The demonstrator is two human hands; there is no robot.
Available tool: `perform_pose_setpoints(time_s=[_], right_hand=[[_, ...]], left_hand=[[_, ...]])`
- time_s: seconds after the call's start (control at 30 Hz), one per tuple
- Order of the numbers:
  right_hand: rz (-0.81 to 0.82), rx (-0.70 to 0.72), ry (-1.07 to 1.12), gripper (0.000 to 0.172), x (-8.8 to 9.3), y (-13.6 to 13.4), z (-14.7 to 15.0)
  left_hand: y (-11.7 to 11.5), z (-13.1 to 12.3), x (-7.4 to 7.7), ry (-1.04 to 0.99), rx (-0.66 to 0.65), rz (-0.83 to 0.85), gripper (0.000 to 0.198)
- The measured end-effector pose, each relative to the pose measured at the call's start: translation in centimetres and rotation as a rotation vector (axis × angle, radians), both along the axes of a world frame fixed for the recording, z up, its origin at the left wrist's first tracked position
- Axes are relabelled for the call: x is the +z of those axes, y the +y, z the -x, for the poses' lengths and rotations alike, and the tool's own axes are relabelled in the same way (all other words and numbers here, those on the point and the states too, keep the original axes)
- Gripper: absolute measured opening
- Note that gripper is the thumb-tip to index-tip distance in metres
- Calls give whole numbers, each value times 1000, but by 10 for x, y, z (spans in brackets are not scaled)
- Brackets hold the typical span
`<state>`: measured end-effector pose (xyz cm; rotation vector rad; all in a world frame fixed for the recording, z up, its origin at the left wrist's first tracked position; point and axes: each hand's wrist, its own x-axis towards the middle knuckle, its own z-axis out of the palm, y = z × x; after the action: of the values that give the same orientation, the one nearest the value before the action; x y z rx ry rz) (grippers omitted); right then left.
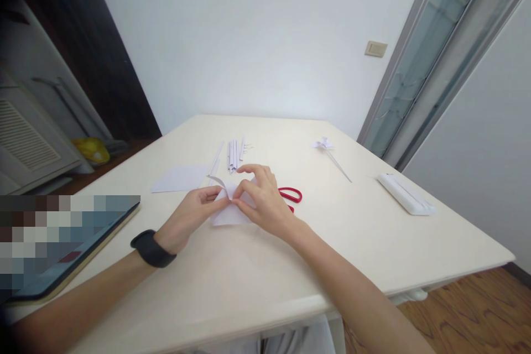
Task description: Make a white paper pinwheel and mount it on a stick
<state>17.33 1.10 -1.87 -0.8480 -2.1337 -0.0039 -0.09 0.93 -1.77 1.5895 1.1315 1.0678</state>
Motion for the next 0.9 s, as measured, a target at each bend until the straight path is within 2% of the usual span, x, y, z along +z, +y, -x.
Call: perform_pose_setpoints(time_s=[0.23, 0.43, 0.6, 0.9], right_hand=[[-68, -55, 39, 3, 2, 4, -3], [-90, -47, 97, 6, 5, 3, -4], [-121, -49, 14, 6, 1, 0, -1], [-217, -60, -111, 8, -2, 3, -1]], left_hand=[[-1, -1, 2, -24, -4, 40, 18], [-1, -1, 3, -48, -4, 51, 17], [-1, -1, 3, -35, 13, 32, 23], [0, -2, 1, -45, -1, 57, 21]])
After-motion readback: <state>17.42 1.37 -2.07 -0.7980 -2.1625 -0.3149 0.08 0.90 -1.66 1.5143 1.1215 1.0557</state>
